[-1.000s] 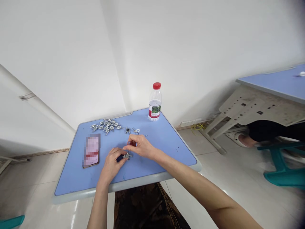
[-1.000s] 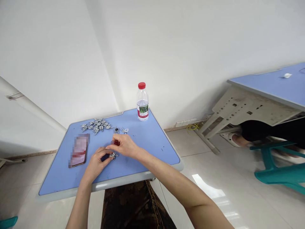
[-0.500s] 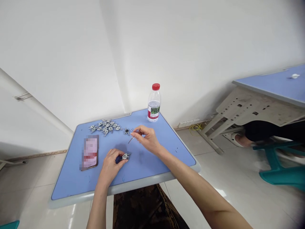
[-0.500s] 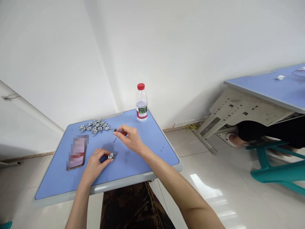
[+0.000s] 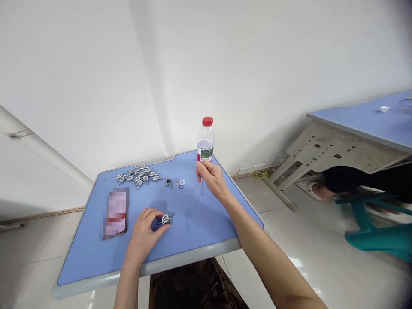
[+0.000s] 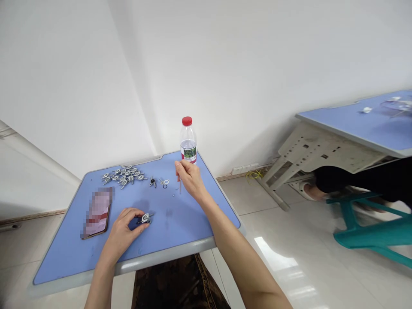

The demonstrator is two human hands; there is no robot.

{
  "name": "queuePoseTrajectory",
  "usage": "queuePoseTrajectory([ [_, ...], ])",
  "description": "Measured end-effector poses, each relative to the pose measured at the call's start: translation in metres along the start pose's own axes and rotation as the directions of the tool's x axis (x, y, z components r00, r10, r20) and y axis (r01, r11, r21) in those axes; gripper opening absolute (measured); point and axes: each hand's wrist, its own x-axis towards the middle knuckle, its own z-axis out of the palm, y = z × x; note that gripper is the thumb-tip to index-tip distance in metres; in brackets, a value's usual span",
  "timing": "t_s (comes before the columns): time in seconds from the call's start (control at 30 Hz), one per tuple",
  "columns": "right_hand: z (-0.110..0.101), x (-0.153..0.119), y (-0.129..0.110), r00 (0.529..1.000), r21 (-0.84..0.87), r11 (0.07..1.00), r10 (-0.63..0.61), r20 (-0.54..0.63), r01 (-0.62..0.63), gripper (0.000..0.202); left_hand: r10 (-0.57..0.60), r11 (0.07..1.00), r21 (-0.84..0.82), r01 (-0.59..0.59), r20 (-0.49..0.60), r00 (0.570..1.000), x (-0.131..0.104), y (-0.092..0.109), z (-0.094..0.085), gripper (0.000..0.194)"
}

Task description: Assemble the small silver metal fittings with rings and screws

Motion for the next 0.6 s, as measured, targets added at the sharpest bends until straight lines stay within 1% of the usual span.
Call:
queuePoseTrajectory([
  [0.07,0.000,0.001,0.005,0.994,-0.098,0.994,0.066,0.092,-0.057,0.036,-0.004,0.999,0.033,0.004,-0.016,1.000,-0.001,0.001,-0.001,0.014],
  [0.13,0.000,0.001,0.009,0.983,-0.179,0.980,0.114,0.146,-0.088,0.030,-0.012,0.998,0.059,0.013,-0.022,1.000,-0.002,0.003,-0.002,0.012],
  [0.23,0.001,0.001,0.011,0.976,-0.277,0.959,0.112,0.186,-0.058,0.020,-0.026,0.997,0.068,0.026,-0.004,1.000,-0.004,0.006,-0.005,0.008],
  [0.3,0.002,0.000,0.009,0.972,-0.309,0.950,0.104,0.209,-0.035,0.019,-0.026,0.999,0.045,0.024,0.045,0.999,-0.007,0.008,-0.007,0.014],
  [0.4,0.004,-0.002,0.005,0.967,-0.319,0.947,0.117,0.225,-0.040,0.020,-0.005,1.000,-0.025,0.009,0.149,0.989,-0.011,0.010,-0.008,0.019],
  [0.47,0.005,-0.003,0.002,0.964,-0.320,0.947,0.120,0.239,-0.038,0.021,-0.002,0.998,-0.068,0.014,0.178,0.984,-0.013,0.010,-0.008,0.019],
  [0.5,0.006,-0.004,0.001,0.961,-0.320,0.947,0.117,0.251,-0.032,0.021,-0.012,0.996,-0.081,0.025,0.162,0.987,-0.013,0.010,-0.008,0.018],
  [0.6,0.008,-0.006,0.001,0.951,-0.332,0.943,0.121,0.284,-0.020,0.022,-0.055,0.993,-0.098,0.062,0.067,0.996,-0.010,0.010,-0.011,0.010],
])
